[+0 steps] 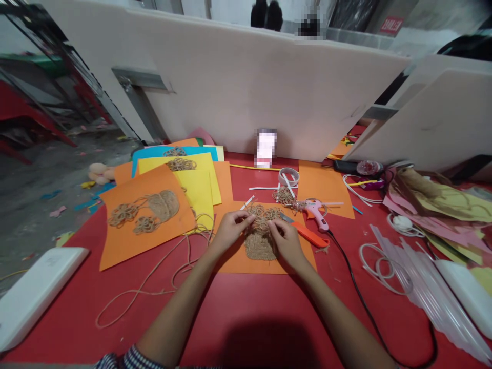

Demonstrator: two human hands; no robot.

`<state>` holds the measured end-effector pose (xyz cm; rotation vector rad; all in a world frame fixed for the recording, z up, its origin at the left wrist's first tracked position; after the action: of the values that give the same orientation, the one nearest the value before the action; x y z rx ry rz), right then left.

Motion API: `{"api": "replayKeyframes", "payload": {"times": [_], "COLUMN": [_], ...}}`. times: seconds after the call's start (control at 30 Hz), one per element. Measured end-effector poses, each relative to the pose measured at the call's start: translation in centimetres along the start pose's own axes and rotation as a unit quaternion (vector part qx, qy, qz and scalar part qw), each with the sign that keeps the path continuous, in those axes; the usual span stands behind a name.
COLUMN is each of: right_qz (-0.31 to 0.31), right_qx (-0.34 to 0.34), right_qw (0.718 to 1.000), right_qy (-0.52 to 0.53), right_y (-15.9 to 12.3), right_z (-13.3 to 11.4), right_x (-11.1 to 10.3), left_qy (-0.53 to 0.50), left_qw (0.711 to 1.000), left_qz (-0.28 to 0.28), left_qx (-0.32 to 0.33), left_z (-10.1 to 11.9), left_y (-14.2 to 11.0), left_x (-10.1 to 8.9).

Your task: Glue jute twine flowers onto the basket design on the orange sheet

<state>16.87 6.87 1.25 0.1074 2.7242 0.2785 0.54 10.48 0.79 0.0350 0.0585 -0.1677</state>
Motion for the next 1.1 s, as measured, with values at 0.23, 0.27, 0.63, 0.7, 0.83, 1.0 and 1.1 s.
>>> {"api": "replayKeyframes", "payload": {"times": [0.23, 0.27, 0.63, 0.7, 0.83, 1.0, 1.1], "right_qz": [-0.020, -0.036, -0.103, -0.084, -0.078, -0.180, -0.214], "right_qx": [0.079, 0.096, 0.155, 0.160, 0.192, 0.252, 0.245], "right_qw": [0.992, 0.985, 0.951, 0.948, 0.925, 0.866, 0.860], "right_qy": [0.101, 0.138, 0.247, 0.261, 0.319, 0.393, 0.394], "right_y": [0.1, 0.0, -0.9, -0.8, -0.7, -1.5, -1.7], "right_z": [1.3, 1.4, 0.8, 1.0, 0.9, 0.4, 0.3], "right_x": [0.3, 0.6, 1.8, 1.6, 1.4, 2.5, 2.7], "left_qy": [0.025, 0.000, -0.107, -0.139, -0.196, -0.306, -0.329], "left_qw": [1.000, 1.000, 0.991, 0.984, 0.969, 0.940, 0.933], "left_qz": [-0.002, -0.009, -0.054, -0.064, -0.078, -0.025, 0.006], "left_qx": [0.011, 0.003, -0.066, -0.087, -0.131, -0.148, -0.147], "left_z": [-0.1, -0.1, -0.3, -0.4, -0.9, -1.2, -1.3], "left_y": [-0.1, -0.1, -0.8, -1.0, -1.3, -1.1, -0.8], "left_x": [0.0, 0.1, 1.0, 1.2, 1.6, 1.4, 0.7]}}
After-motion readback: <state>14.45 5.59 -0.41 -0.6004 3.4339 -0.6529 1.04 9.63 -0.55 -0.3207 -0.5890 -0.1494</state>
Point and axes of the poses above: each hand's wrist, its own y-axis towards the middle knuckle, its own x-axis out of the palm, z = x × y, the point moved 7 cm from there along y, towards the middle knuckle, and after that the axes turned 5 degrees about z, right-handed, at the moved point
